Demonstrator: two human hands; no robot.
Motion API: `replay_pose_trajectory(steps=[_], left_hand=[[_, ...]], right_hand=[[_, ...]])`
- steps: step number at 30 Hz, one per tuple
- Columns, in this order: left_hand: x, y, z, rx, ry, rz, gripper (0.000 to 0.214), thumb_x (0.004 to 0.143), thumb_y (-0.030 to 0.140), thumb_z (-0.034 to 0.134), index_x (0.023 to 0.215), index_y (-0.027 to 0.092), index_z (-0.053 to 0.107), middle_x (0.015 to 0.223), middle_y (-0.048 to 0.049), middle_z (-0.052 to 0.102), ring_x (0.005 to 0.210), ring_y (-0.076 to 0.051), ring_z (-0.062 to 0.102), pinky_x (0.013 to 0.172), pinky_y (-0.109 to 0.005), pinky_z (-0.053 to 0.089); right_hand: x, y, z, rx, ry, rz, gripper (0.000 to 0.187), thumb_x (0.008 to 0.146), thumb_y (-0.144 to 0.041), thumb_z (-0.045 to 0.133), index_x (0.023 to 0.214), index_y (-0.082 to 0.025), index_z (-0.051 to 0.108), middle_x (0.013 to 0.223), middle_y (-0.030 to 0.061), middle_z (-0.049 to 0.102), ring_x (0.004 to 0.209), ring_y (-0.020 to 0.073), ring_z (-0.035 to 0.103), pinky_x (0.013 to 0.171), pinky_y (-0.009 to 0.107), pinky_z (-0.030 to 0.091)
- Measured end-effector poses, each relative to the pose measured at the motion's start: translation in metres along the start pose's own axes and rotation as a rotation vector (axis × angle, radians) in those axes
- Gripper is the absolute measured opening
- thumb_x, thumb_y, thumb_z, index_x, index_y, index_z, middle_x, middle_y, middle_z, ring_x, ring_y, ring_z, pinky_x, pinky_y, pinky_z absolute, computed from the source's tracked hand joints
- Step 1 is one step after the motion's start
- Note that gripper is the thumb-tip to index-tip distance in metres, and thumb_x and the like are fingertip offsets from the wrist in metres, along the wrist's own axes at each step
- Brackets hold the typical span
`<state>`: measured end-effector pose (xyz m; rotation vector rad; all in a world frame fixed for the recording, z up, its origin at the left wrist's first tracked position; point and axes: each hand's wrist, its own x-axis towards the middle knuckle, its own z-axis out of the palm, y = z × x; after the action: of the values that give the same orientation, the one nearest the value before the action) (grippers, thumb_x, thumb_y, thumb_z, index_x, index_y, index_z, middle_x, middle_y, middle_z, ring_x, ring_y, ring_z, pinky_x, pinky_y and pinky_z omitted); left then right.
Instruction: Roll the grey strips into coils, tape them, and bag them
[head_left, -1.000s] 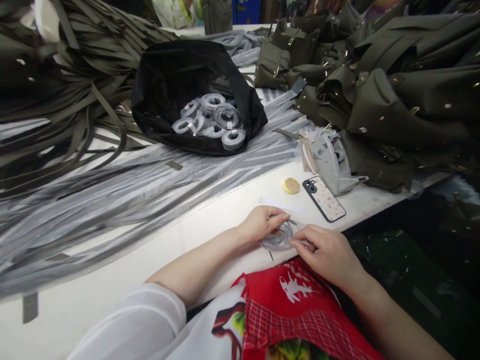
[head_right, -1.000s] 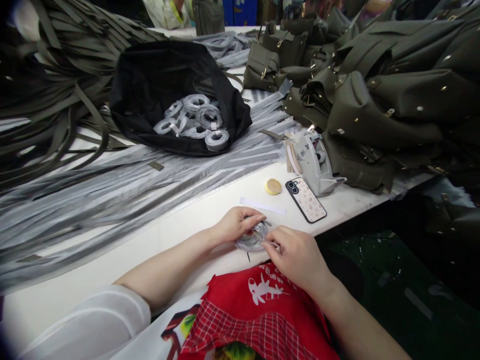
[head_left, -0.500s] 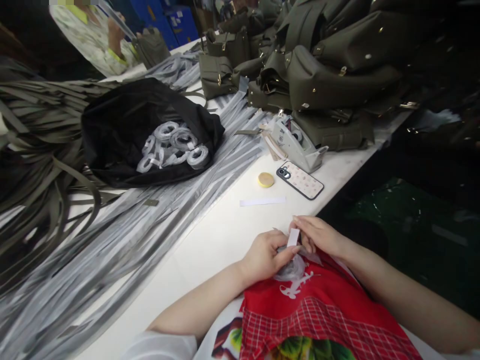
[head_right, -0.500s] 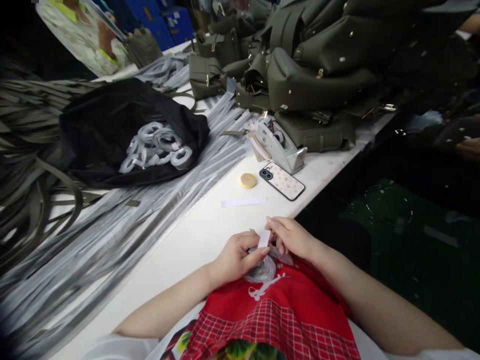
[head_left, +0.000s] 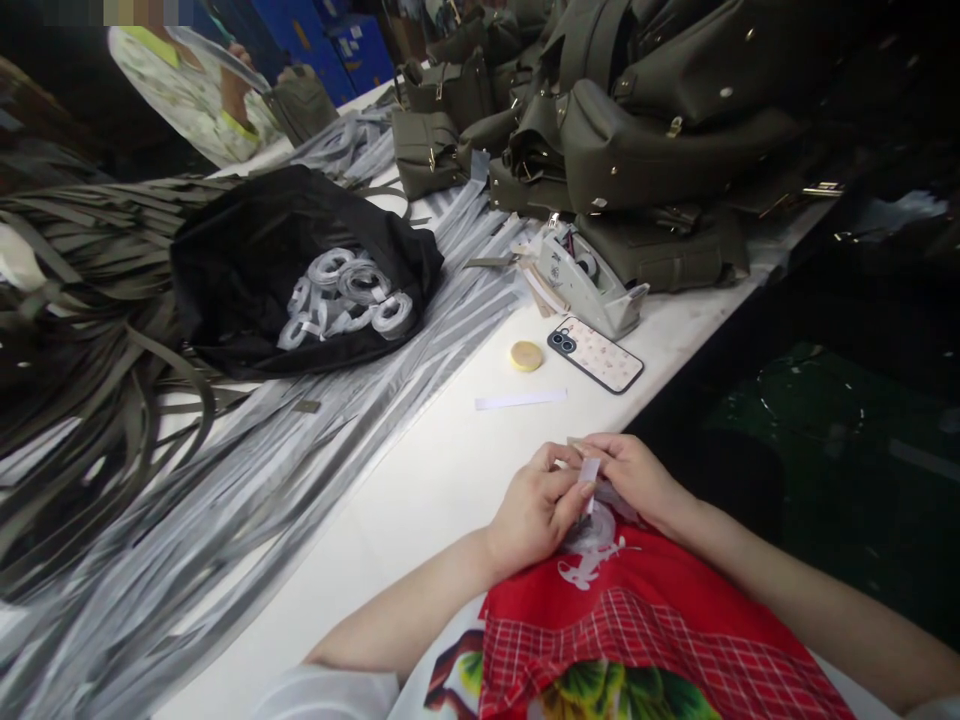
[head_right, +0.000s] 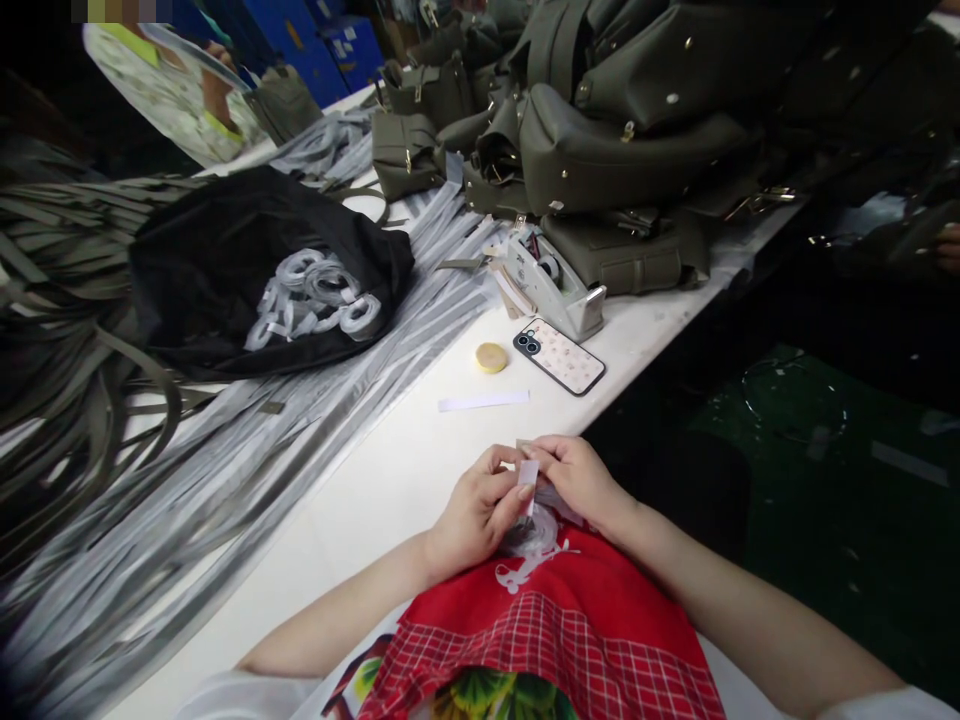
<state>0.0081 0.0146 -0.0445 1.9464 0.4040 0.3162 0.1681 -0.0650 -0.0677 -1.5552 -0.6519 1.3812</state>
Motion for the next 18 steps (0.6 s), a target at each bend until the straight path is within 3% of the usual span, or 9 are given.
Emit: replay_pose_trajectory(steps=[3, 6, 9, 14, 18], left_hand=[[0.003, -0.004, 0.001, 0.015, 0.055, -0.094, 0.039, 0.098, 0.037, 0.041, 0.073, 0.019, 0.065, 0.076, -0.0078, 0.060, 0.111, -0.022, 0.052, 0.093, -0.031, 0.045], [0.009, -0.009, 0.005, -0.015, 0.048, -0.212, 0.043, 0.097, 0.041, 0.040, 0.069, 0.018, 0.061, 0.072, -0.0050, 0.059, 0.085, -0.018, 0.057, 0.080, -0.027, 0.047], [0.014, -0.010, 0.010, -0.058, 0.014, -0.264, 0.041, 0.095, 0.043, 0.045, 0.065, 0.018, 0.059, 0.069, -0.0027, 0.059, 0.068, -0.013, 0.056, 0.070, -0.024, 0.045], [0.014, 0.000, 0.013, -0.156, 0.154, -0.305, 0.021, 0.089, 0.038, 0.056, 0.081, 0.019, 0.059, 0.073, -0.0007, 0.065, 0.067, -0.013, 0.057, 0.066, -0.024, 0.043], [0.012, 0.002, 0.013, -0.201, 0.218, -0.301, 0.023, 0.083, 0.033, 0.062, 0.095, 0.020, 0.047, 0.075, 0.0007, 0.065, 0.066, -0.013, 0.058, 0.064, -0.024, 0.044]], right_hand=[[-0.004, -0.007, -0.003, -0.388, 0.115, -0.295, 0.033, 0.091, -0.035, 0.051, 0.066, -0.017, 0.065, 0.065, 0.0011, 0.062, 0.063, 0.0154, 0.055, 0.060, 0.027, 0.043], [-0.004, -0.012, -0.007, -0.582, 0.114, -0.414, 0.031, 0.091, -0.027, 0.048, 0.068, -0.018, 0.068, 0.068, 0.0034, 0.066, 0.068, 0.0178, 0.060, 0.065, 0.028, 0.045], [-0.003, -0.017, -0.015, -0.550, 0.007, -0.367, 0.029, 0.091, -0.028, 0.049, 0.073, -0.019, 0.070, 0.070, 0.0032, 0.068, 0.071, 0.0186, 0.063, 0.067, 0.028, 0.048], [-0.009, -0.031, -0.030, -0.385, -0.190, -0.280, 0.037, 0.097, -0.037, 0.042, 0.090, -0.017, 0.072, 0.090, 0.0067, 0.071, 0.082, 0.0208, 0.065, 0.077, 0.030, 0.051], [-0.010, -0.034, -0.032, -0.412, -0.195, -0.164, 0.024, 0.088, -0.037, 0.060, 0.088, -0.018, 0.074, 0.083, 0.0051, 0.073, 0.079, 0.0218, 0.065, 0.072, 0.031, 0.052]])
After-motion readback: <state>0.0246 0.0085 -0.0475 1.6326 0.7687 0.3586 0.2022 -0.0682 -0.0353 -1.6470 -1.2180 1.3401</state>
